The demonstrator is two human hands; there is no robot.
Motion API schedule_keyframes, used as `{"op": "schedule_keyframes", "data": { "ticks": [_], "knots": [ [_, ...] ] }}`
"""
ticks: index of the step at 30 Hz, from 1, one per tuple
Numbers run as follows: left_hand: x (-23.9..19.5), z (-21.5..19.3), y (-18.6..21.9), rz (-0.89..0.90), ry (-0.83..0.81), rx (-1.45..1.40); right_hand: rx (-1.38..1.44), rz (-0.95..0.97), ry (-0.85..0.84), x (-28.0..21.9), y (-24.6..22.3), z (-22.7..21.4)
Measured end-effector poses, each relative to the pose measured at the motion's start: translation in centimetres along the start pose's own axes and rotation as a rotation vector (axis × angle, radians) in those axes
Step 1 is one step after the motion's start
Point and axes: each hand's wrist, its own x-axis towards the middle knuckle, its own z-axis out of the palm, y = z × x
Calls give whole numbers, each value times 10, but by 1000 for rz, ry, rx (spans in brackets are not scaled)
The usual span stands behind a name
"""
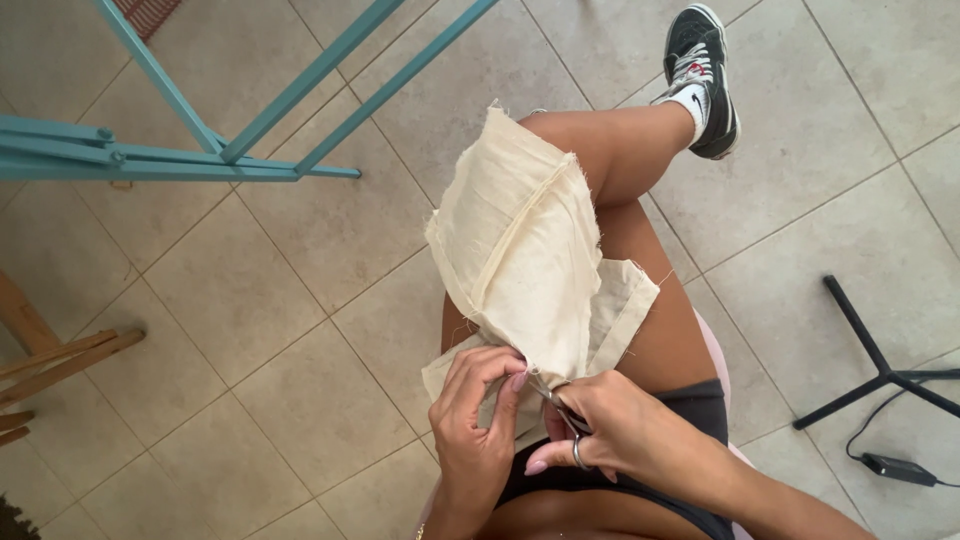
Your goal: Cutting a piece of white fabric with scissors following a specific pattern or line.
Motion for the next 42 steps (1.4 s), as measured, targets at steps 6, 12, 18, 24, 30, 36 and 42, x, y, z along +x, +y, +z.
{"op": "schedule_keyframes", "data": {
  "ticks": [6,12,18,24,30,36,42],
  "knots": [
    [-1,-2,-2,7,-19,-9,45,34,-21,-3,-12,-10],
    [3,-9,-5,140,-109,39,126,192,-185,-6,-41,-39],
    [3,-12,-11,228,-134,41,258,323,-311,-5,-46,-45],
    [5,-14,-8,215,-134,-4,544,227,-283,-13,-33,-43],
    [0,-28,-29,121,-98,-31,307,-370,25,-14,-25,-100],
    [24,-64,-42,-98,72,-13,38,-28,577,77,2,-112],
    [82,-108,0,156,27,247,-21,-294,614,64,-81,-96]
  ]
}}
